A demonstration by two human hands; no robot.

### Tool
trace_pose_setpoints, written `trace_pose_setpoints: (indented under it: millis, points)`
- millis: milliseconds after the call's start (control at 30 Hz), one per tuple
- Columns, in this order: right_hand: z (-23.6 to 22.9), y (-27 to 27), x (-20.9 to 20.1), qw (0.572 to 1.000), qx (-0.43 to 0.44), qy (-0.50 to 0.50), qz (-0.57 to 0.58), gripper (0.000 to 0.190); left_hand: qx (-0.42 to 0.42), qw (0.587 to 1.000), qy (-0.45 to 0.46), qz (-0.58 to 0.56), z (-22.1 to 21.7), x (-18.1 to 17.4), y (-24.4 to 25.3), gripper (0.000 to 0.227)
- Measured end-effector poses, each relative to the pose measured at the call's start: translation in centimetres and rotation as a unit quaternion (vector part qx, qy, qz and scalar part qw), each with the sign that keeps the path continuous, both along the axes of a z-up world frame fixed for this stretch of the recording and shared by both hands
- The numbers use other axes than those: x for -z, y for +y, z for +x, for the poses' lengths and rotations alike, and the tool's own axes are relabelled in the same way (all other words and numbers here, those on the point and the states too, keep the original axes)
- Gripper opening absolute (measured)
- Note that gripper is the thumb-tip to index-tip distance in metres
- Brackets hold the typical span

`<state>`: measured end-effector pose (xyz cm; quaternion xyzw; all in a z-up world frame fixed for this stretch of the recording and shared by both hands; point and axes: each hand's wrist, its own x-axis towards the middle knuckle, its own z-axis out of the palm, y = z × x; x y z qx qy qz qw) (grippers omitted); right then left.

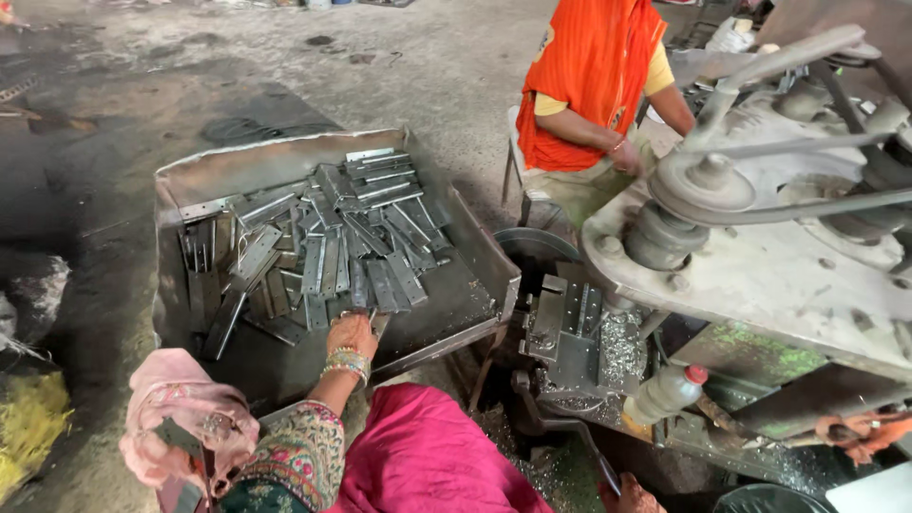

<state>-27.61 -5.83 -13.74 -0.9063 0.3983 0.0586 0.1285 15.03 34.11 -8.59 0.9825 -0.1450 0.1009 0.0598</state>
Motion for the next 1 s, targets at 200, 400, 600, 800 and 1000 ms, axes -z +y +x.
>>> trace_pose_setpoints:
  millis: [200, 400, 600, 800, 1000]
  points:
    - [-1.5, -0.3, 1.3, 1.0, -0.015, -0.006, -0.022, 0.067, -0.111, 0.982, 0.088, -0.123, 1.2, -2.1, 0.2, 0.059]
    - [-0.9, -0.5, 2.2, 0.994, -0.04, -0.052, -0.09, 0.078, -0.163, 0.977, 0.048, -0.132, 3.5, -3.0, -2.4, 0.073]
    - [-1.4, 0.6, 0.6, 0.997, 0.024, 0.039, -0.061, 0.056, -0.186, 0.973, 0.003, -0.134, 6.9, 0.6, -2.3, 0.018]
    - [-1.4, 2.9, -2.9, 0.996, 0.065, 0.068, 0.003, 0.05, -0.147, 0.97, 0.108, -0.159, 6.0, -3.8, 1.1, 0.036]
    - [-1.4, 3.3, -5.6, 0.996, 0.038, 0.063, 0.043, 0.052, -0.059, 0.986, -0.139, -0.075, 0.6, -7.8, -0.6, 0.043]
